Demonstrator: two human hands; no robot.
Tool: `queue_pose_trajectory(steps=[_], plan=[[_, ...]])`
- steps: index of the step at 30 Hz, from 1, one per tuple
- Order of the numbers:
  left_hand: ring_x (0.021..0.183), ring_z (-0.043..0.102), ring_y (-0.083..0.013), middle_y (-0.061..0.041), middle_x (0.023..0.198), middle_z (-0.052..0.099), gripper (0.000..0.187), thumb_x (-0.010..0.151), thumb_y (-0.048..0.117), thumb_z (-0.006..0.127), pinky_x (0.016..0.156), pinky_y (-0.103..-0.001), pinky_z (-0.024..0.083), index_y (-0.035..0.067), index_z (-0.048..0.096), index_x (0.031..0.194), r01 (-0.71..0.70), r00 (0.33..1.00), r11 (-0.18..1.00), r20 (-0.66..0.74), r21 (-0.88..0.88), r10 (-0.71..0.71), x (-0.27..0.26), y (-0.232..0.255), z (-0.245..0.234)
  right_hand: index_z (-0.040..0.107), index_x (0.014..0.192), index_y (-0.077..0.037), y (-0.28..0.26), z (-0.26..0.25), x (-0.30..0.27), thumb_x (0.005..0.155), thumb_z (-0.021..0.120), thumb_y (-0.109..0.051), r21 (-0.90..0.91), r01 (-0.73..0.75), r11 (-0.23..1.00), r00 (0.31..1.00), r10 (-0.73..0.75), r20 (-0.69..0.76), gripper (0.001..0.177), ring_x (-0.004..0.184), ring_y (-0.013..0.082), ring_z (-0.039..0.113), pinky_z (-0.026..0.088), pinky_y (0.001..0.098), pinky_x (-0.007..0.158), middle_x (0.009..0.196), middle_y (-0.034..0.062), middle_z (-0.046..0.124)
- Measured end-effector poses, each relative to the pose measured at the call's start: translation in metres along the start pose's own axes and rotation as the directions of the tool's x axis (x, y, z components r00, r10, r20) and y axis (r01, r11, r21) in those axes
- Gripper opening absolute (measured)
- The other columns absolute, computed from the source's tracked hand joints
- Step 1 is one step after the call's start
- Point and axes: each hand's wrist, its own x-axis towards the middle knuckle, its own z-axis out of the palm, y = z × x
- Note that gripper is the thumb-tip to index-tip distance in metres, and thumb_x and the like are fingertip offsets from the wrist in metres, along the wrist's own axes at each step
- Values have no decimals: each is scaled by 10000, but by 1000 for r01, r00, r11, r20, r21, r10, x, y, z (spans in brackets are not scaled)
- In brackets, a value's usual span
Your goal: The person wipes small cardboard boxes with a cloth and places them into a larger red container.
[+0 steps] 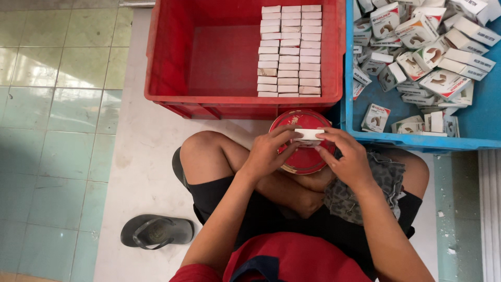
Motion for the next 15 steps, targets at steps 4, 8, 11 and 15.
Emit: queue_pose_trajectory(steps=[4,8,11,15], plan=[[1182,828,-346,-3,1347,803,303,1037,244,838,946,-493,677,300,780,1329,17,999,1000,-36,-15,-18,2,5,2,799,1428,-120,-7,6,3,1028,867,-90,28,-63,998,998,62,17,407,1284,466,755,624,625,1071,1407,164,791],[1292,786,-392,-65,1366,792,382,1051,138,796,1051,-520,648,248,772,1416,74,993,988,-86,-133,-86,5,14,8,816,1439,-178,6,15,8,1016,890,-128,79,-106,991,993,110,-43,432,1309,412,753,618,566,1083,1367,116,814],[1172,820,-355,-106,1334,808,397,1046,80,801,970,-462,672,198,785,1424,184,972,925,-79,-333,-222,7,15,6,813,1458,-165,-3,7,13,1008,882,-109,276,-242,930,968,251,4,459,1205,287,783,657,466,1008,1280,114,845],[1200,818,-414,-193,1317,832,427,1010,108,871,969,-512,666,132,804,1431,290,941,814,-5,-504,-339,5,5,9,793,1498,-101,27,11,9,993,880,-85,435,-364,824,930,345,125,513,1176,253,800,673,457,960,1295,175,852]])
